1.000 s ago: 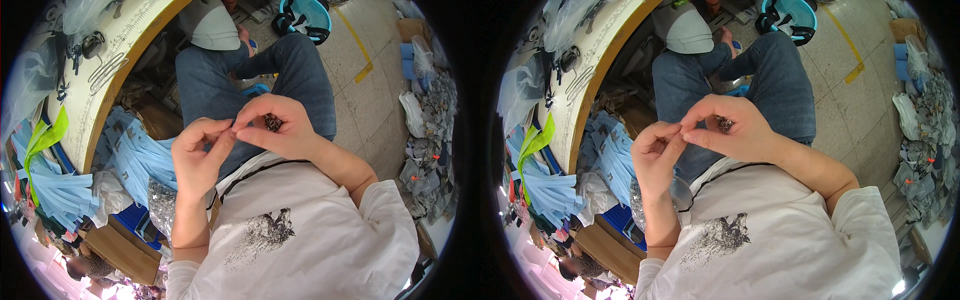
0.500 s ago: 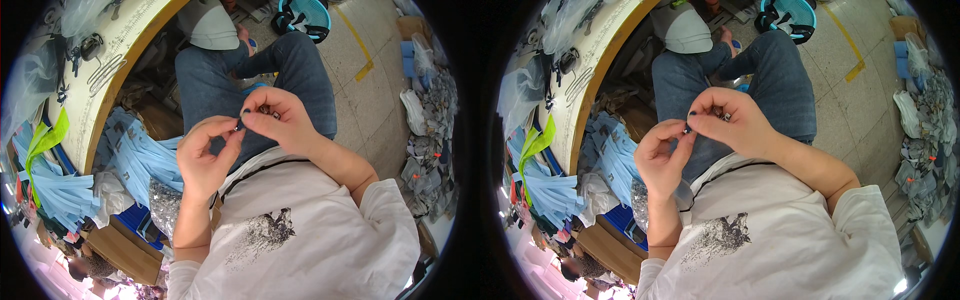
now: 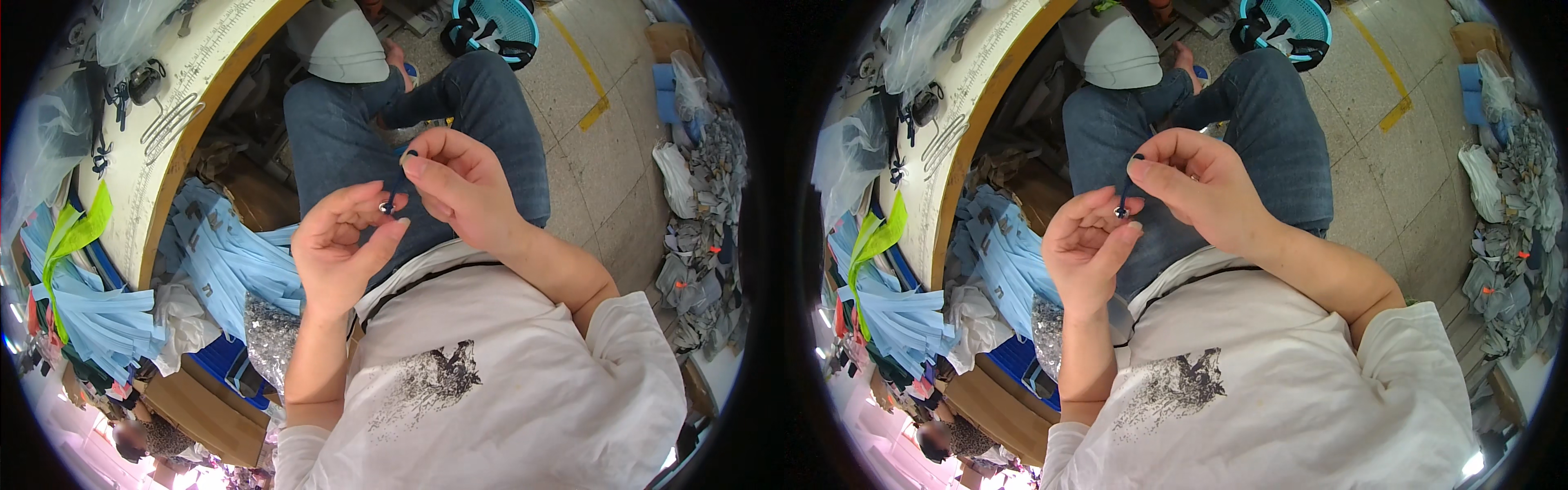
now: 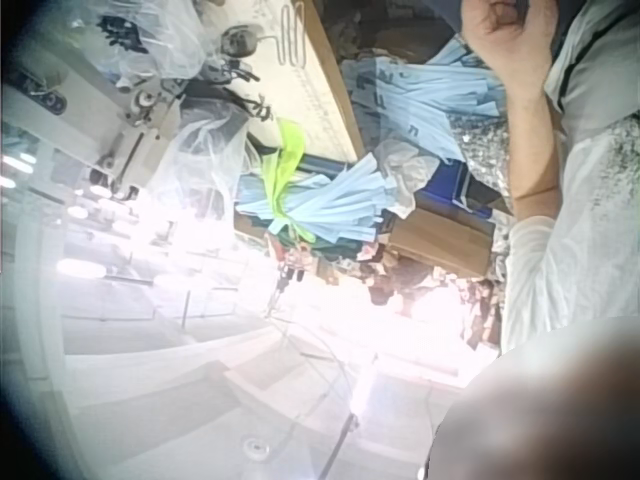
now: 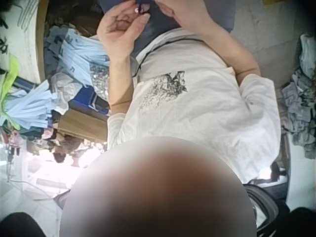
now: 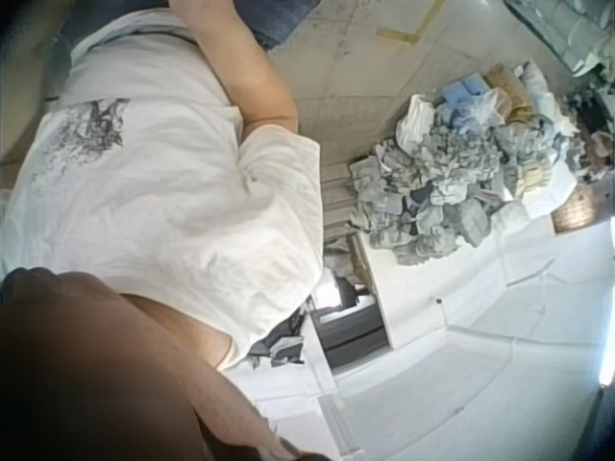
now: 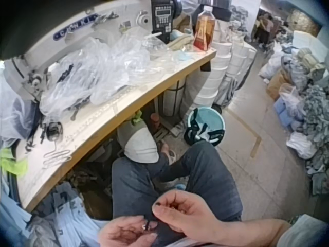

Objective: Assembling small metal sliders onto blue fabric strips at a workshop bench.

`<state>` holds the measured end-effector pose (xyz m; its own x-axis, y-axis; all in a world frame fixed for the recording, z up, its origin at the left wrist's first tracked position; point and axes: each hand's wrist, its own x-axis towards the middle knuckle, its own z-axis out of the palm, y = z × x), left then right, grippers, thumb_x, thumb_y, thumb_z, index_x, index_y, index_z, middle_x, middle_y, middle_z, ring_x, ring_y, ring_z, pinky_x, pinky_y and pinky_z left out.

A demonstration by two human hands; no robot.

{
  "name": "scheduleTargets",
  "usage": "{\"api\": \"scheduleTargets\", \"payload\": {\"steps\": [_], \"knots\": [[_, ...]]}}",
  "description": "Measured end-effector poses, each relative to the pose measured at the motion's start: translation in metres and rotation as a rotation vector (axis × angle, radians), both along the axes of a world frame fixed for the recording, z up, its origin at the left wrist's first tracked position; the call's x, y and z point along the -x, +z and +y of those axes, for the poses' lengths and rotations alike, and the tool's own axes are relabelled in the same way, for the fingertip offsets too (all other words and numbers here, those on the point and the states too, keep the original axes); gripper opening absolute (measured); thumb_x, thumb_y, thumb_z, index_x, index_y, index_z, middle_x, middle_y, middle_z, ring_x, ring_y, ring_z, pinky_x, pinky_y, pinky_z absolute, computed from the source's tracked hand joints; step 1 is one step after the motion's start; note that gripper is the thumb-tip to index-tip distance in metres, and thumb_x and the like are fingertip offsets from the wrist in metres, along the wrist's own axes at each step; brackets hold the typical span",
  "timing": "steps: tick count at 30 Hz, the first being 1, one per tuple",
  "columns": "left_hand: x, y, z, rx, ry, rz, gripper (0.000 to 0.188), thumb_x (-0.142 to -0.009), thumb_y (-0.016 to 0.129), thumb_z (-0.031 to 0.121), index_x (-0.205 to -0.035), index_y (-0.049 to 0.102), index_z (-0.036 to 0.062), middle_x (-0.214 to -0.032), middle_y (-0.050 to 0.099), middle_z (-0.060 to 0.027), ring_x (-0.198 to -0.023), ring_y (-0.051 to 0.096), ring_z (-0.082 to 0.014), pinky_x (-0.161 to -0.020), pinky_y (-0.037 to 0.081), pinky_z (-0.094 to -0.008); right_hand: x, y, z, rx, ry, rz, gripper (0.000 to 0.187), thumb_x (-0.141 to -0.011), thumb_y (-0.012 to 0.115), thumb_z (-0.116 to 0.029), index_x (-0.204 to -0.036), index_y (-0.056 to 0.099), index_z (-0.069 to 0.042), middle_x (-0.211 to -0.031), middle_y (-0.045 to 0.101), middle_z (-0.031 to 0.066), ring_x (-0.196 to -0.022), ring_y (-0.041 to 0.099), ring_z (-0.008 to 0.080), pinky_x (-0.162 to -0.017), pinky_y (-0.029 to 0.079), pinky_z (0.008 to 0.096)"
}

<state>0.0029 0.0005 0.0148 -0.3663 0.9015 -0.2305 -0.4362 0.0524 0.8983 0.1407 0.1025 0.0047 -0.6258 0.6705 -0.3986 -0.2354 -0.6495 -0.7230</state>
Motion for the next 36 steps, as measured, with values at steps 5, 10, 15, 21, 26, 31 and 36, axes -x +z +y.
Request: {"api": "scheduleTargets", "payload": {"steps": [5,10,15,21,26,31,36], "knots": [[0.005,-0.006,0.002,-0.020,-0.017,0.140,0.026,-0.078,0.064,-0.019,-0.102,0.062,-0.0073,-0.099,0.067,-0.0162,-0.085,0.067,-0.0177,-0.071,0.054,-0.0240,0.004,-0.001,0.002,-0.023,-0.020,-0.018,0.012,-0.093,0.064,-0.015,-0.098,0.060,-0.005,-0.071,0.053,-0.0072,-0.052,0.037,-0.0025,-0.042,0.024,0.0168],[0.002,0.001,0.005,-0.125,-0.006,0.101,0.024,-0.079,0.063,-0.019,-0.099,0.063,-0.0070,-0.097,0.066,-0.0158,-0.086,0.067,-0.0179,-0.069,0.053,-0.0237,-0.001,0.001,0.004,0.077,-0.032,0.086,0.010,-0.093,0.063,-0.015,-0.098,0.059,-0.006,-0.069,0.050,-0.0070,-0.051,0.037,-0.0006,-0.042,0.025,0.0177],[0.042,0.042,0.039,-0.275,0.135,0.440,0.024,-0.080,0.066,-0.014,-0.103,0.064,-0.0063,-0.096,0.067,-0.0161,-0.085,0.067,-0.0183,-0.066,0.053,-0.0248,-0.001,-0.002,0.013,0.554,0.027,0.179,0.004,-0.093,0.055,-0.010,-0.096,0.054,-0.008,-0.082,0.052,0.0016,-0.057,0.041,0.0048,-0.041,0.026,0.0189],[0.155,0.156,0.145,-0.120,0.273,1.092,0.027,-0.090,0.066,0.017,-0.109,0.067,-0.0019,-0.082,0.071,-0.0080,-0.063,0.057,-0.0075,-0.057,0.044,-0.0171,-0.003,-0.018,0.000,0.619,0.214,0.104,0.014,-0.087,0.046,0.002,-0.097,0.051,-0.007,-0.092,0.056,0.0079,-0.060,0.042,0.0076,-0.042,0.028,0.0188],[0.219,0.142,0.105,-0.209,0.559,0.923,0.033,-0.091,0.066,0.018,-0.116,0.063,-0.0030,-0.079,0.067,-0.0063,-0.063,0.052,-0.0063,-0.057,0.041,-0.0200,-0.003,-0.011,-0.001,0.562,0.224,0.017,0.005,-0.096,0.049,-0.008,-0.100,0.052,-0.007,-0.089,0.058,0.0092,-0.057,0.041,0.0061,-0.042,0.027,0.0185],[0.252,0.056,0.074,0.157,0.429,1.402,0.028,-0.089,0.067,0.018,-0.111,0.065,0.0008,-0.086,0.065,-0.0038,-0.067,0.054,-0.0062,-0.059,0.043,-0.0212,-0.003,-0.030,0.000,0.522,0.377,0.140,0.025,-0.102,0.048,-0.029,-0.102,0.054,-0.005,-0.079,0.056,0.0037,-0.051,0.038,0.0042,-0.041,0.027,0.0189],[0.261,0.036,0.069,0.412,0.322,1.753,0.022,-0.086,0.063,0.022,-0.089,0.069,0.0015,-0.088,0.067,-0.0164,-0.068,0.061,-0.0313,-0.065,0.047,-0.0362,0.000,-0.026,-0.002,0.493,0.409,0.109,0.026,-0.102,0.047,-0.028,-0.103,0.056,-0.004,-0.079,0.054,0.0020,-0.053,0.039,0.0039,-0.043,0.027,0.0182]]}}
